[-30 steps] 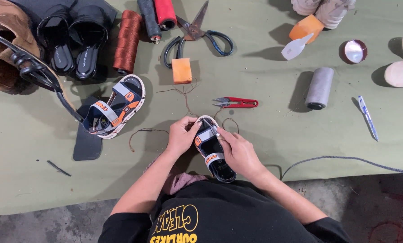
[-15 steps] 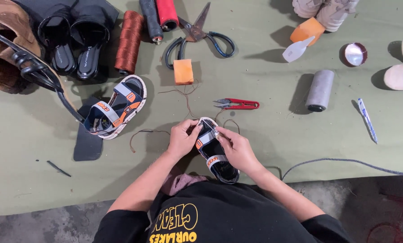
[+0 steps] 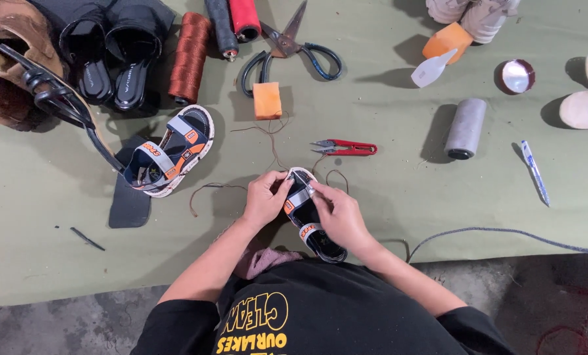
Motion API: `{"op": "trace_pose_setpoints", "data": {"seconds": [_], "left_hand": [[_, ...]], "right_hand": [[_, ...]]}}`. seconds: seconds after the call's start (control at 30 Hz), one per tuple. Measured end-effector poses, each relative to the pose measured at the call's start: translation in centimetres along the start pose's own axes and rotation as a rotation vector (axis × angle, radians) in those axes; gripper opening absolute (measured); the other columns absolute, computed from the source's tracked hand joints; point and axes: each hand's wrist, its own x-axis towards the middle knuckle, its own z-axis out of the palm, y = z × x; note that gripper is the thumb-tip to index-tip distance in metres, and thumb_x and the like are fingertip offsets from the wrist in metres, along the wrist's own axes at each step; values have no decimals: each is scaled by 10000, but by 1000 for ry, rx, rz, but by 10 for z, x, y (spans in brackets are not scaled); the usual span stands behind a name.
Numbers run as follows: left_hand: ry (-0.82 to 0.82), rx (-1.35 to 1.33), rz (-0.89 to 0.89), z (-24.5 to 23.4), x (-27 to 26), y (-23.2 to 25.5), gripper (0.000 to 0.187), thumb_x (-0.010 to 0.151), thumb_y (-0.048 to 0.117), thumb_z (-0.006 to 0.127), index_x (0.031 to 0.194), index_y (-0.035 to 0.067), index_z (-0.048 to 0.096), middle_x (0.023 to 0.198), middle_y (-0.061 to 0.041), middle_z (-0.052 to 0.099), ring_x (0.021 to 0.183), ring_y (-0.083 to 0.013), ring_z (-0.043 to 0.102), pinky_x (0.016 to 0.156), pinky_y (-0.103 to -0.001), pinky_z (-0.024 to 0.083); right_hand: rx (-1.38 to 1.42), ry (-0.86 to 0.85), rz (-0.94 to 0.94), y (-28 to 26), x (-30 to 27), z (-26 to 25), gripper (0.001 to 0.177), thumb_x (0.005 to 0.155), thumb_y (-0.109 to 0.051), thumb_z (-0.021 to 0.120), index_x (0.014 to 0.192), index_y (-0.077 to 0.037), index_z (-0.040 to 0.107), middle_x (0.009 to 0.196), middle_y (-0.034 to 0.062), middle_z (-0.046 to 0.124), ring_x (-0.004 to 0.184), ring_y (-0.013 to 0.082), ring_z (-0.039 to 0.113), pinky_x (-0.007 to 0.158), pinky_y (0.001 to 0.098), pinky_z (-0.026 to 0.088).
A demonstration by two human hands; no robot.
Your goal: The person sews a child's sandal using a needle and thread. They repeatedly push the needle through the sandal strap and pull the thread to secure the material. The workspace contains various shoe repair tools and other footwear.
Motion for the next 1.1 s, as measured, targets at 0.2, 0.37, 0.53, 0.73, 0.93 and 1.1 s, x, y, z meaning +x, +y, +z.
{"op": "trace_pose_setpoints", "data": {"seconds": [0.2,0.37,0.53,0.73,0.93,1.1], "left_hand": [[4,11,4,-2,-2,-3,156,866,139,807,992,49,793,747,-159,726,681,-264,727,539,-341,554],[-42,-102,-155,-5,5,7,146,879,144,799,994,55,783,741,-101,732,658,-139,663,568,-281,546],[-95,-306,-451,-12,20,27,117,950,211,740,909,108,777,723,15,709,672,-24,595,579,-225,539],[-133,-472,-749,-9,45,22,280,936,345,741,893,68,749,820,-57,736,651,-100,702,556,-215,593],[-201,-497,-644,-3,54,-4,154,912,194,776,963,49,758,838,-59,766,711,-105,725,635,-218,599],[-257,-499,-641,-2,62,-11,175,895,215,805,941,54,756,815,-37,763,721,-76,722,623,-199,597]], "right_hand": [[-296,39,-205,12,-2,14,332,962,-171,648,1286,-177,722,980,108,709,944,345,731,833,464,608],[-56,2,-139,11,6,2,332,949,-111,662,1271,-142,737,1043,156,757,1007,321,736,869,427,606],[96,-34,-94,8,0,-4,343,970,-72,631,1300,-85,721,1129,185,771,1046,276,747,873,398,611],[87,-48,-109,4,-3,-4,347,959,-60,644,1297,-75,725,1101,210,760,1040,319,744,841,433,624],[129,-42,-118,6,-2,-4,339,971,-52,637,1299,-56,723,1083,209,771,1015,291,748,844,431,621],[110,-23,-143,5,-4,-4,336,962,-70,660,1290,-77,734,1070,211,771,1023,306,748,824,440,617]]}}
